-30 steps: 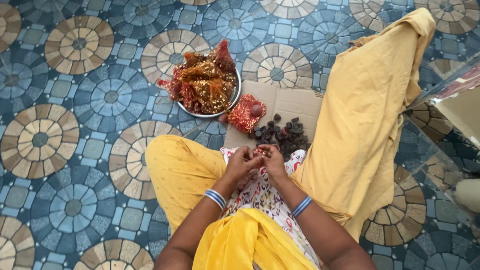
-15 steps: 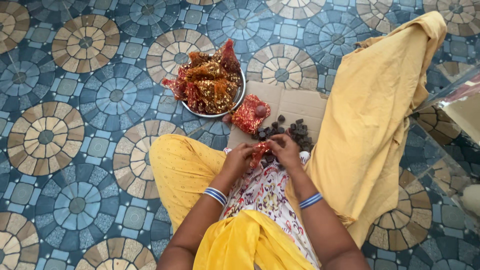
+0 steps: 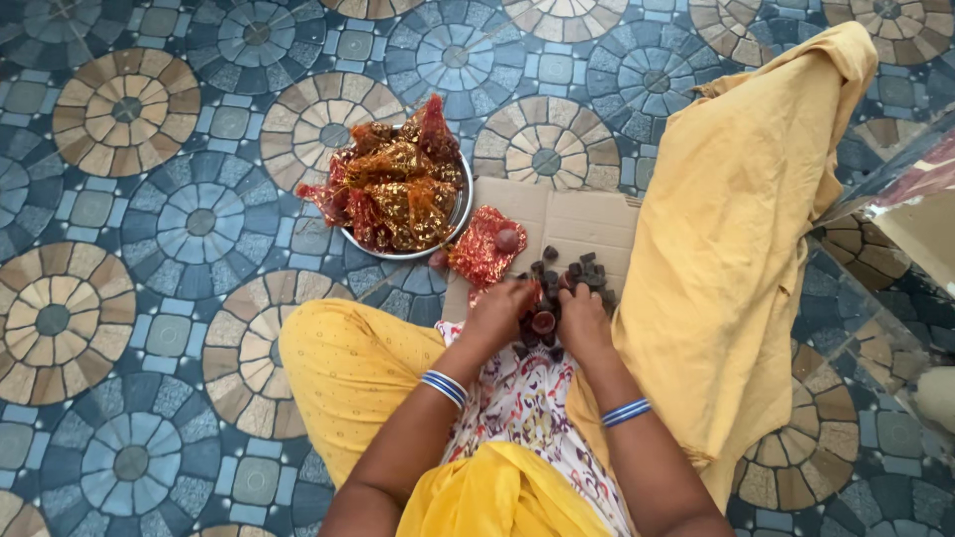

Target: The person sits on a patterned tiled floor and wraps small dark objects in red and gold shiny paper. They pick up each object, fold the paper around it, and place the wrapped item into a metal bowl. The process is repeated continuously.

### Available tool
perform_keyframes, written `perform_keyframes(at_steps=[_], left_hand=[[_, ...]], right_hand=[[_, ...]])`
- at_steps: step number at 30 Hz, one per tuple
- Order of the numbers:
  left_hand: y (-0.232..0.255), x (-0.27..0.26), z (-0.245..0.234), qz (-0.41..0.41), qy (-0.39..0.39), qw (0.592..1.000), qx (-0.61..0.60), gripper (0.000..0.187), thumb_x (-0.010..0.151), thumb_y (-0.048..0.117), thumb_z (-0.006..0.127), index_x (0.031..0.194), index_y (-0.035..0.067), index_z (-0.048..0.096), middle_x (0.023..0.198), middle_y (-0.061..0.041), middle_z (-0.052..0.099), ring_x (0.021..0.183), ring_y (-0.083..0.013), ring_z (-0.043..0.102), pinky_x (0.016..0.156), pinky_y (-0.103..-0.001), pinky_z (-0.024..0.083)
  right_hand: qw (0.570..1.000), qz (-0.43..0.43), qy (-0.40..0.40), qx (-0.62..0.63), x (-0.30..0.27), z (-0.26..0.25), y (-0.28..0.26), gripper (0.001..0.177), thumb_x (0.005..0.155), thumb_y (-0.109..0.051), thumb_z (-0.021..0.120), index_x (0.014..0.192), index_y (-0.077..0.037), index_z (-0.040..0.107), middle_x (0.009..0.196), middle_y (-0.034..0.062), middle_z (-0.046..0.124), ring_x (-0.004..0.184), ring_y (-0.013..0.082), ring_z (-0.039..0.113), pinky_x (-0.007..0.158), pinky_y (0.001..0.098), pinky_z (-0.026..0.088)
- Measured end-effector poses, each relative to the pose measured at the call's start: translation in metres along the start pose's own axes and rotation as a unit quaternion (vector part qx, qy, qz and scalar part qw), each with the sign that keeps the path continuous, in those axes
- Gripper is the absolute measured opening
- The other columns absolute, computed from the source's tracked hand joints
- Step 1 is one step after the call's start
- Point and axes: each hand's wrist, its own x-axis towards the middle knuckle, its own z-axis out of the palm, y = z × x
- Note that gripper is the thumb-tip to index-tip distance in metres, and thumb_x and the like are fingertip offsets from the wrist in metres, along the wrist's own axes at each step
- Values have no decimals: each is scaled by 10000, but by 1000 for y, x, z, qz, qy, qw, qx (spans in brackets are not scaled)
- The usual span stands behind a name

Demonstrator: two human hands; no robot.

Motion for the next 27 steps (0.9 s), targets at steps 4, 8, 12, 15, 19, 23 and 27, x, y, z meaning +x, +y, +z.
perform_keyframes(at_steps=[4,8,12,15,19,23,27], left_hand=[[-8,-6,20,-56,-46,996,-57,517,784,4,651,1291,105,658,1161,-142,654,1037,-368,657,865,-471,539],[-19,2,30,-91,-28,992,-79,430,861,14,588,1273,90,681,1153,-142,661,998,-380,671,855,-474,546],[-20,11,35,-98,30,990,-100,410,906,12,560,1298,57,673,1124,-159,660,991,-386,673,857,-474,548],[-15,15,35,-112,35,986,-118,368,931,64,598,1292,42,661,1103,-174,647,972,-386,671,842,-471,546],[-7,15,29,-95,77,980,-157,403,901,48,625,1303,37,646,1170,-164,657,1017,-379,679,863,-448,555],[1,16,17,-66,102,976,-180,549,833,5,629,1380,47,609,1240,-148,653,1061,-361,684,889,-431,561],[8,15,9,-23,135,976,-169,572,848,0,632,1414,74,599,1289,-140,646,1141,-347,661,945,-416,557]], right_hand=[[998,7,10,64,6,-7,0,471,742,9,669,1209,-54,641,1095,212,575,946,433,625,850,504,531],[992,46,-21,115,12,-17,-2,436,727,-38,731,1156,-71,663,1106,194,572,963,431,637,849,512,528],[987,63,-2,148,16,-18,0,325,778,-61,777,1093,-111,712,1076,129,632,987,360,677,859,450,549],[918,104,30,382,23,-7,4,317,808,-42,783,1110,-55,688,1058,67,699,930,213,752,817,316,613],[762,113,-49,636,29,17,7,305,841,31,743,1134,-26,677,1045,64,744,954,131,716,853,274,590],[750,114,-66,648,30,27,6,239,893,52,744,1125,19,698,1016,97,738,918,155,694,829,294,572],[681,170,-78,708,32,22,4,300,849,72,722,1138,0,688,1067,81,752,969,151,715,858,285,588]])
